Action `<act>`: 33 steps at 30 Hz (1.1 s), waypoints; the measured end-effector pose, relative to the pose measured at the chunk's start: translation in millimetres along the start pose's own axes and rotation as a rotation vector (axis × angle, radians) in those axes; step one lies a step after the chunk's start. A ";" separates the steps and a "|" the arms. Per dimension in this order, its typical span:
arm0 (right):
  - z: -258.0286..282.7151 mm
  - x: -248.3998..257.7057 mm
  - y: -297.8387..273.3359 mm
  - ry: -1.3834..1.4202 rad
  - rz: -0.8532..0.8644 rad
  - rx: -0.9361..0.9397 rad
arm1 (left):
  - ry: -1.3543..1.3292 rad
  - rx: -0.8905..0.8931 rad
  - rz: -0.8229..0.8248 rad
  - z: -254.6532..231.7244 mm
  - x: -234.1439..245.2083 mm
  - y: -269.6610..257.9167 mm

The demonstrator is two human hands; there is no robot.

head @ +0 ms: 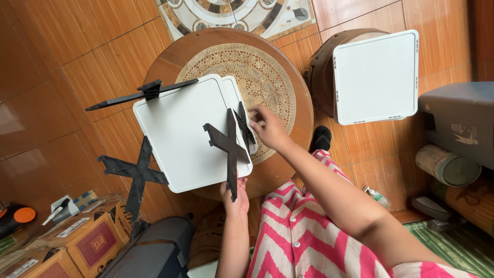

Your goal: The person assembles a small white plastic table by inserting black X-shaped legs into slots on the underside of the tabletop. They repeatedly pick up legs, align them with the slots, and press them into place, then lift and rotate the tabletop to access different sides.

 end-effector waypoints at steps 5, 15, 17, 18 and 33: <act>-18.0 -43.9 -54.5 0.349 0.148 0.090 | -0.002 0.030 -0.001 1.6 -6.7 2.1; 41.4 -22.7 -68.4 0.287 0.599 -0.015 | 0.026 -0.189 -0.262 -97.4 97.0 -30.1; 49.1 -24.9 -68.3 0.223 0.566 -0.064 | 0.166 -0.230 -0.288 -138.4 127.0 -20.0; 51.5 -27.6 -66.6 0.190 0.549 -0.087 | 0.215 -0.276 -0.190 -159.1 133.0 -7.0; 18.6 -25.2 -48.4 0.181 0.166 -0.174 | 0.775 -0.071 0.169 -201.9 55.1 66.3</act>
Point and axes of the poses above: each hand's wrist, its own y-axis towards the middle knuckle, its own x-axis out of the back of the hand, z = x × y, the point moved 6 cm from there along y, towards the middle knuckle, and after that the axes turned 15 degrees about z, right-handed, at the moved point
